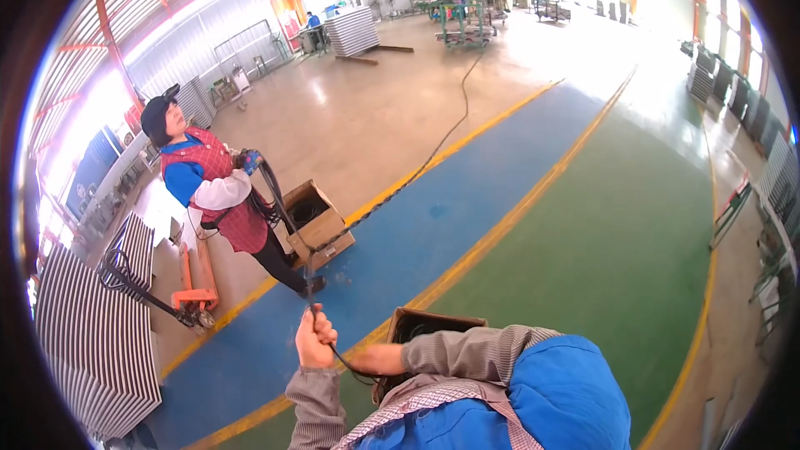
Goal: Using a manual pallet jack to transport a stack of panels on a fabrication floor.
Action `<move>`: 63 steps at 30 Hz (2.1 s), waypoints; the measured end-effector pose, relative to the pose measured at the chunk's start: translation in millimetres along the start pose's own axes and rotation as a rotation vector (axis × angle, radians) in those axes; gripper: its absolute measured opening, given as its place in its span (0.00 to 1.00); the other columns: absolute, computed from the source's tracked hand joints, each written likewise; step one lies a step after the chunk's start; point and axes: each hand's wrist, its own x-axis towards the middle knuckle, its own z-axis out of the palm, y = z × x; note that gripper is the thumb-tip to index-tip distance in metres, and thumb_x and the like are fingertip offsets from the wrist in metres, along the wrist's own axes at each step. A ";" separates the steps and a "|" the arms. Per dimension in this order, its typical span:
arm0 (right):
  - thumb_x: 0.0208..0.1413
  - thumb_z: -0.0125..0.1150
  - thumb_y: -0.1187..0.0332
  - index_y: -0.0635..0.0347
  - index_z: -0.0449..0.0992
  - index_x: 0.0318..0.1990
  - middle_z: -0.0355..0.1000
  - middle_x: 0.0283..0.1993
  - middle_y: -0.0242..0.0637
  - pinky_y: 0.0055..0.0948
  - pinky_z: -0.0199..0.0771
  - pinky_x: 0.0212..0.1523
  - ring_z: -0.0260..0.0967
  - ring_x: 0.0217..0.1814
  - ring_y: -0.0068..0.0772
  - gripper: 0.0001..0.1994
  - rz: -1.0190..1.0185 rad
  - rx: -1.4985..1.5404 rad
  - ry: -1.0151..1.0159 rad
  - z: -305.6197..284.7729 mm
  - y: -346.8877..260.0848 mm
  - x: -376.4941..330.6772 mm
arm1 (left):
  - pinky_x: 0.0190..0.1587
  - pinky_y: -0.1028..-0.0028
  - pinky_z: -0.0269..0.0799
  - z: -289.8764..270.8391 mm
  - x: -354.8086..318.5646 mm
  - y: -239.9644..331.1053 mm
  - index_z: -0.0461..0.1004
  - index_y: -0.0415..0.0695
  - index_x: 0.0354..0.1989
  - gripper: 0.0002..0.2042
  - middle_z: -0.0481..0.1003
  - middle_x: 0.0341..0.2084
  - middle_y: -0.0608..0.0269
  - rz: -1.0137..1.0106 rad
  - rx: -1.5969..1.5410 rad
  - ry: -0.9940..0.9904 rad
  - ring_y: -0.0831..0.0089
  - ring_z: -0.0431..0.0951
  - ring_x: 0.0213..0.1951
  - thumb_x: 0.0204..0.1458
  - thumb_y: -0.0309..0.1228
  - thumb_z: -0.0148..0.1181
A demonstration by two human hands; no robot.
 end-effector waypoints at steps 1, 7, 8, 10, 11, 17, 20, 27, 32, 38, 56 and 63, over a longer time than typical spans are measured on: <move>0.58 0.34 0.58 0.63 0.64 0.33 0.61 0.24 0.38 0.31 0.62 0.30 0.61 0.26 0.31 0.17 0.317 0.405 0.106 -11.5 5.4 8.3 | 0.17 0.81 0.57 11.3 -5.7 -9.4 0.65 0.41 0.37 0.09 0.65 0.20 0.70 0.118 0.320 0.156 0.79 0.62 0.16 0.54 0.32 0.41; 0.58 0.29 0.56 0.57 0.63 0.35 0.55 0.16 0.25 0.19 0.52 0.15 0.51 0.15 0.19 0.17 0.610 1.556 0.593 -109.7 34.1 24.5 | 0.21 0.85 0.52 43.2 -42.5 -93.9 0.64 0.38 0.36 0.09 0.59 0.17 0.72 -0.418 0.909 -0.216 0.84 0.56 0.19 0.53 0.28 0.38; 0.58 0.31 0.57 0.57 0.63 0.34 0.53 0.14 0.24 0.18 0.50 0.13 0.48 0.14 0.18 0.15 0.565 1.443 0.652 -112.2 34.5 20.7 | 0.23 0.85 0.53 37.5 -41.7 -96.6 0.64 0.38 0.38 0.10 0.60 0.18 0.71 -0.408 0.878 -0.153 0.83 0.57 0.20 0.54 0.28 0.38; 0.57 0.35 0.61 0.57 0.63 0.31 0.51 0.13 0.24 0.17 0.48 0.12 0.47 0.12 0.18 0.12 0.545 1.115 0.657 -101.5 31.8 11.1 | 0.31 0.82 0.60 17.9 -32.6 -88.8 0.65 0.37 0.42 0.14 0.66 0.24 0.66 -0.336 0.884 -0.154 0.81 0.64 0.26 0.55 0.33 0.37; 0.56 0.36 0.63 0.56 0.64 0.30 0.52 0.13 0.25 0.18 0.48 0.12 0.47 0.11 0.18 0.10 0.488 0.926 0.564 -82.0 27.8 6.8 | 0.39 0.78 0.63 6.3 -27.1 -82.8 0.65 0.37 0.44 0.18 0.70 0.31 0.60 -0.253 0.855 -0.104 0.76 0.68 0.35 0.56 0.37 0.36; 0.55 0.41 0.65 0.66 0.64 0.32 0.64 0.31 0.48 0.34 0.63 0.37 0.64 0.32 0.40 0.12 0.166 0.068 -0.173 16.6 8.8 -22.9 | 0.34 0.78 0.65 -38.5 17.3 -17.3 0.61 0.39 0.45 0.19 0.70 0.30 0.61 -0.242 -0.115 0.155 0.75 0.67 0.31 0.56 0.42 0.36; 0.57 0.37 0.58 0.64 0.67 0.35 0.67 0.35 0.47 0.34 0.65 0.39 0.66 0.36 0.38 0.17 0.130 -0.107 -0.053 -6.2 18.2 -13.3 | 0.29 0.78 0.64 -24.4 13.6 -10.9 0.62 0.39 0.40 0.15 0.68 0.24 0.63 -0.092 -0.214 -0.287 0.75 0.66 0.27 0.56 0.38 0.36; 0.57 0.33 0.50 0.57 0.61 0.32 0.60 0.21 0.29 0.21 0.51 0.14 0.50 0.15 0.20 0.19 0.723 1.316 0.541 -96.3 38.2 23.7 | 0.32 0.78 0.64 29.2 -42.3 -89.8 0.65 0.36 0.38 0.11 0.68 0.24 0.64 -0.401 1.306 -0.429 0.76 0.68 0.28 0.52 0.29 0.40; 0.53 0.42 0.67 0.60 0.67 0.30 0.61 0.20 0.31 0.23 0.59 0.20 0.58 0.21 0.22 0.08 0.484 0.695 0.381 -34.4 4.3 15.1 | 0.42 0.76 0.63 -5.9 -15.0 -64.2 0.65 0.36 0.41 0.13 0.70 0.35 0.61 -0.303 0.446 0.215 0.74 0.68 0.39 0.52 0.32 0.43; 0.55 0.43 0.63 0.61 0.64 0.40 0.62 0.24 0.39 0.29 0.63 0.32 0.61 0.28 0.29 0.11 0.106 0.038 -0.106 -3.8 -13.3 -12.6 | 0.25 0.79 0.61 -16.0 4.8 6.7 0.64 0.38 0.41 0.13 0.66 0.24 0.68 -0.002 -0.219 0.239 0.79 0.64 0.21 0.54 0.34 0.40; 0.56 0.42 0.65 0.62 0.65 0.30 0.57 0.18 0.32 0.24 0.60 0.24 0.56 0.21 0.21 0.10 0.229 0.307 -0.108 -7.4 -3.8 -26.6 | 0.34 0.74 0.68 -18.5 20.4 -34.7 0.64 0.40 0.38 0.14 0.67 0.24 0.67 -0.126 -0.009 0.373 0.72 0.69 0.27 0.54 0.38 0.40; 0.57 0.34 0.54 0.60 0.66 0.36 0.66 0.27 0.33 0.24 0.64 0.26 0.62 0.26 0.24 0.19 0.641 1.331 0.300 -65.4 36.7 -13.5 | 0.20 0.78 0.57 20.0 -9.2 -76.6 0.65 0.39 0.35 0.10 0.63 0.17 0.70 0.155 0.891 -0.328 0.76 0.61 0.16 0.54 0.31 0.38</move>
